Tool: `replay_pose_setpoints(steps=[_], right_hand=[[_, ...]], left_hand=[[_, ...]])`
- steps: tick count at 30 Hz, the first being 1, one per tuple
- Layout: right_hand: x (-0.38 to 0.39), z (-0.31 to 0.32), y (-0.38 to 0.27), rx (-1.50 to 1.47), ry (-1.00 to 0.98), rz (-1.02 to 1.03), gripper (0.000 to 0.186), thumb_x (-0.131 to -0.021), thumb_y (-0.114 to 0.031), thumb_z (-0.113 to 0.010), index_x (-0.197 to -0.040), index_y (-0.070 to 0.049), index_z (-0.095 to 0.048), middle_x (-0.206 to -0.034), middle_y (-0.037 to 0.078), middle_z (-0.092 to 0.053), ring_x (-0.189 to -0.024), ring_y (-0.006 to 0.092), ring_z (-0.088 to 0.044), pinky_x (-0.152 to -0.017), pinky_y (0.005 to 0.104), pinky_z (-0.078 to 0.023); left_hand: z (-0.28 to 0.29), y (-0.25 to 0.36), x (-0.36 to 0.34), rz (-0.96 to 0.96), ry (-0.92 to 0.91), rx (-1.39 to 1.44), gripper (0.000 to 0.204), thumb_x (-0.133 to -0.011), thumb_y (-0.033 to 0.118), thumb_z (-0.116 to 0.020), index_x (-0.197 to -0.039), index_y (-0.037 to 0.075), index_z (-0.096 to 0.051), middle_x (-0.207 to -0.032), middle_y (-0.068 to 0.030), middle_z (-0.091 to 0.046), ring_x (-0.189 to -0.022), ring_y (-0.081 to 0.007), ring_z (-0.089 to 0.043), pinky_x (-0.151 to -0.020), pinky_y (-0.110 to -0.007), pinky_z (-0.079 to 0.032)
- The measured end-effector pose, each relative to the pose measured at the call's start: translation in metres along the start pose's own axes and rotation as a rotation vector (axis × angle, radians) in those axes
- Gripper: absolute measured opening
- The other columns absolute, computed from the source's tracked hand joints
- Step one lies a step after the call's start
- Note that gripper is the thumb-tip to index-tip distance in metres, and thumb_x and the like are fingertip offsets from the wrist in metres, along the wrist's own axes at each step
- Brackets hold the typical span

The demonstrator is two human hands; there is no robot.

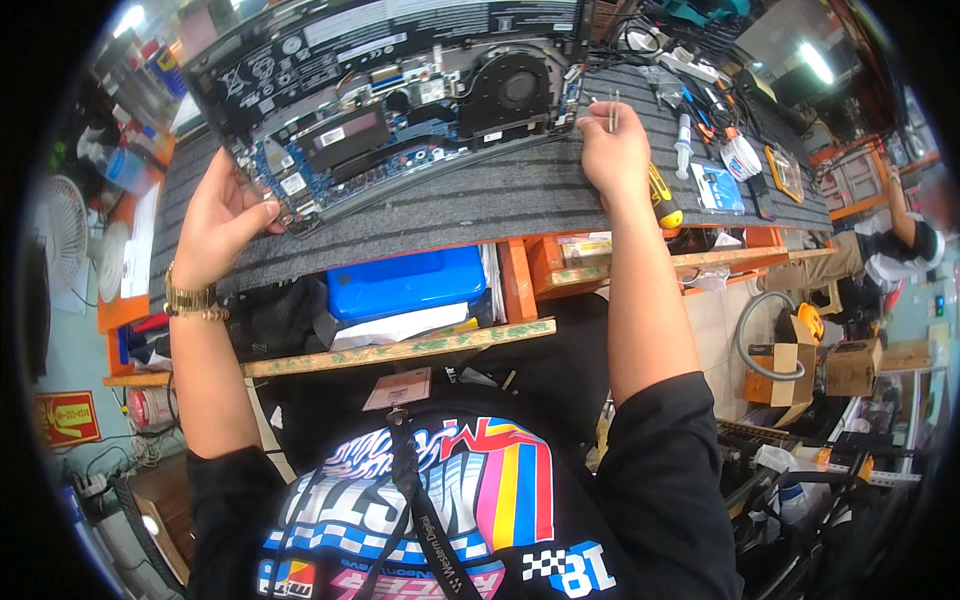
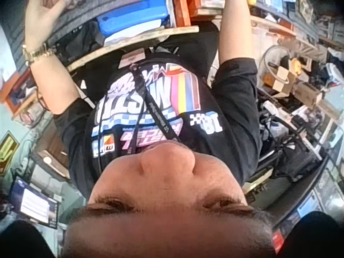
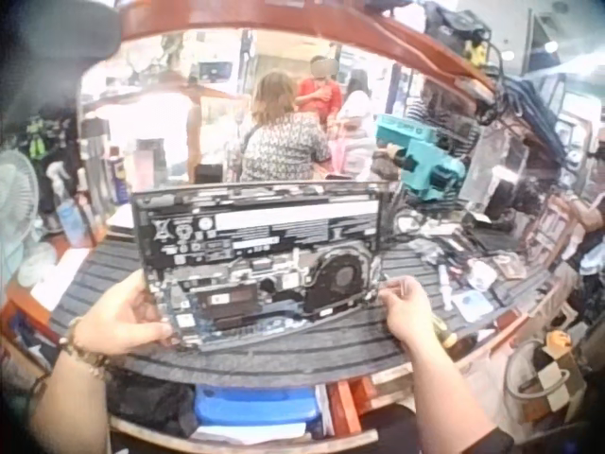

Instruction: The person uses a screwdriver and tweezers to remove components and screws from the internal chassis of a laptop.

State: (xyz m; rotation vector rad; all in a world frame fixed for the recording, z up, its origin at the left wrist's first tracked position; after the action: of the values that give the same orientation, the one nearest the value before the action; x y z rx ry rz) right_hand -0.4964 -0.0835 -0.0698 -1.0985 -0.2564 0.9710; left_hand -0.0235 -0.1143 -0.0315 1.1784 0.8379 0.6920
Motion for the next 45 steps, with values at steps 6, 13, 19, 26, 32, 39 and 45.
replay_pose_setpoints(steps=[6,13,19,26,32,39,45], right_hand=[[0.008,-0.003,-0.005,-0.008,-0.122,-0.03,0.02,-0.099,-0.008,-0.072,-0.116,0.002,-0.076,-0.103,0.005,-0.078,-0.092,0.0112,-0.069,-0.087,0.0271,-0.054],[0.018,0.003,-0.011,-0.063,-0.191,-0.018,0.022,-0.095,-0.007,-0.075,-0.115,0.003,-0.077,-0.099,0.01,-0.08,-0.089,0.0133,-0.074,-0.085,0.0296,-0.057],[0.028,0.01,-0.019,-0.057,-0.269,-0.002,0.024,-0.094,-0.009,-0.077,-0.115,0.003,-0.077,-0.103,0.011,-0.081,-0.093,0.0158,-0.076,-0.089,0.03,-0.058],[0.048,0.019,-0.026,-0.057,-0.382,0.019,0.023,-0.092,-0.012,-0.079,-0.11,0.002,-0.079,-0.097,0.009,-0.081,-0.086,0.0149,-0.073,-0.082,0.0305,-0.057],[0.041,0.019,-0.011,-0.13,-0.438,0.027,0.024,-0.094,-0.015,-0.078,-0.112,0.002,-0.079,-0.095,0.009,-0.08,-0.084,0.0139,-0.071,-0.081,0.0316,-0.057],[0.038,0.022,-0.021,-0.127,-0.469,-0.015,0.025,-0.098,-0.016,-0.075,-0.114,0.003,-0.077,-0.097,0.006,-0.078,-0.088,0.0107,-0.068,-0.083,0.0291,-0.055],[0.037,0.02,-0.021,-0.134,-0.489,-0.041,0.025,-0.098,-0.014,-0.075,-0.115,0.005,-0.075,-0.1,0.003,-0.077,-0.09,0.0083,-0.066,-0.083,0.0265,-0.053]], left_hand=[[-0.001,-0.002,0.002,0.011,0.034,0.035,0.073,-0.095,-0.009,-0.065,-0.16,-0.001,-0.034,-0.138,-0.0161,-0.059,-0.099,-0.0155,-0.071,-0.078,-0.03,-0.063],[0.007,-0.002,0.004,0.015,0.064,0.007,0.072,-0.094,-0.009,-0.066,-0.159,-0.001,-0.035,-0.133,-0.0156,-0.063,-0.101,-0.0174,-0.071,-0.079,-0.033,-0.065],[0.03,-0.003,0.008,0.056,0.093,-0.033,0.072,-0.093,-0.008,-0.066,-0.158,-0.003,-0.036,-0.134,-0.0166,-0.063,-0.099,-0.0187,-0.072,-0.077,-0.032,-0.065],[0.052,-0.007,0.013,0.084,0.131,-0.093,0.079,-0.09,-0.01,-0.066,-0.161,-0.003,-0.032,-0.138,-0.0177,-0.061,-0.097,-0.0181,-0.071,-0.076,-0.032,-0.064],[0.057,-0.009,0.017,0.101,0.165,-0.175,0.079,-0.089,-0.009,-0.068,-0.16,-0.003,-0.033,-0.135,-0.0166,-0.061,-0.095,-0.0166,-0.069,-0.076,-0.032,-0.064],[0.057,-0.007,0.016,0.114,0.186,-0.181,0.078,-0.089,-0.007,-0.069,-0.158,-0.003,-0.034,-0.132,-0.0167,-0.063,-0.094,-0.0174,-0.07,-0.074,-0.031,-0.064],[0.059,-0.01,0.017,0.115,0.189,-0.181,0.078,-0.089,-0.007,-0.069,-0.159,-0.003,-0.034,-0.131,-0.0167,-0.063,-0.094,-0.0174,-0.07,-0.074,-0.031,-0.064]])
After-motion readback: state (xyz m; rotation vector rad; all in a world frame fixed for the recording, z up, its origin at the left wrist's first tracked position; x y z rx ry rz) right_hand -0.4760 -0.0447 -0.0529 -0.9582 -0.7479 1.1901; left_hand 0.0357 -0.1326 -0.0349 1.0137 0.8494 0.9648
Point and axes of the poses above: each hand's wrist, its own x-axis away from the middle knuckle, its own z-axis out of the back of the hand, y = z × x, the point moved 1 cm from there along -x, towards the middle knuckle
